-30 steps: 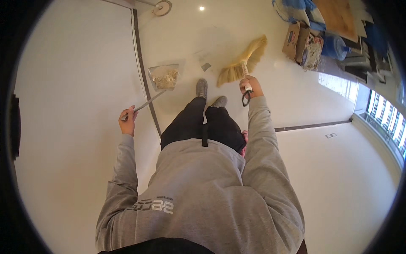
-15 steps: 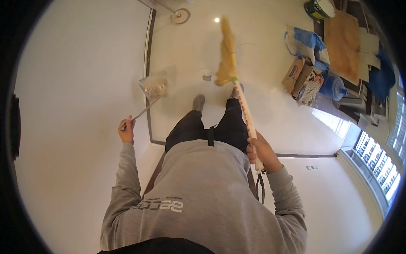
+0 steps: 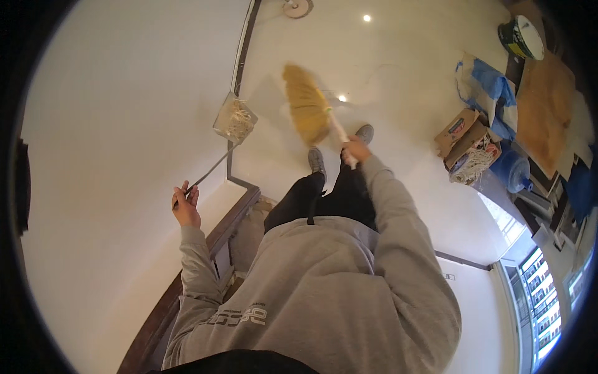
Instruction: The person sweeps debris on the floor using a broom and dustpan, then empties the collected debris into a blue plastic bag. The person also picks up a piece of wood and places it into the bag.
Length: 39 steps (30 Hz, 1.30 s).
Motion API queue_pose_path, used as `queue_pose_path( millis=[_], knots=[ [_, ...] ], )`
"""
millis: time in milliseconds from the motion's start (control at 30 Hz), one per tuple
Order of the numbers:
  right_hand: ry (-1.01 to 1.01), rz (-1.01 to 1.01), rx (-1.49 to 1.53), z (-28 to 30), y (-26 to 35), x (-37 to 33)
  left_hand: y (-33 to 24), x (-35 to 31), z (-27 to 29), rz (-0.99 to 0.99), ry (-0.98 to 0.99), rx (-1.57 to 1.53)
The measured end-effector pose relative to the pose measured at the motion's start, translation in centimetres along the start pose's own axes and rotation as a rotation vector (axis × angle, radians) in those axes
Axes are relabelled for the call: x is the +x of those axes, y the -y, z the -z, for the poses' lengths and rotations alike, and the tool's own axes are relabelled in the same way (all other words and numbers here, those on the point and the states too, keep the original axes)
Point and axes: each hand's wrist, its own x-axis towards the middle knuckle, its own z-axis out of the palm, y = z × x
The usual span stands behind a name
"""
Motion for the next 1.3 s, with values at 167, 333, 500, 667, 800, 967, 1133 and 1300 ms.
queue_pose_path(
  millis=[167, 333, 500, 667, 800, 967, 1133, 1300],
  knots=[
    [-0.157, -0.081, -0.05, 11.9, 8.2, -7.0, 0.4, -2.4, -0.1, 0.059, -0.058, -0.054],
    [-0.282, 0.004, -0.29, 16.9, 15.5, -10.1, 1.2, -2.5, -2.0, 0.074, -0.065, -0.085],
    [-0.395, 0.043, -0.322, 7.0, 17.7, -15.6, 2.0, -2.2, -0.6, 0.105, -0.077, -0.178],
    [-0.215, -0.036, -0.132, -1.2, 15.6, -21.3, 2.5, -1.9, 1.1, 0.11, -0.065, -0.169],
    [0.033, -0.157, 0.108, -8.4, 15.8, -21.1, 1.9, -0.9, 0.7, 0.103, -0.031, -0.153],
    [0.307, -0.138, 0.122, -14.9, 12.6, -6.4, 0.3, 0.4, 1.2, 0.108, -0.021, -0.079],
    [0.289, -0.154, 0.305, -17.1, 7.0, 11.8, -0.8, 1.7, 1.8, 0.091, -0.003, -0.017],
    [0.218, -0.206, 0.281, -10.7, 9.0, 12.9, -0.7, 2.4, 3.9, 0.075, 0.01, -0.04]
  ],
)
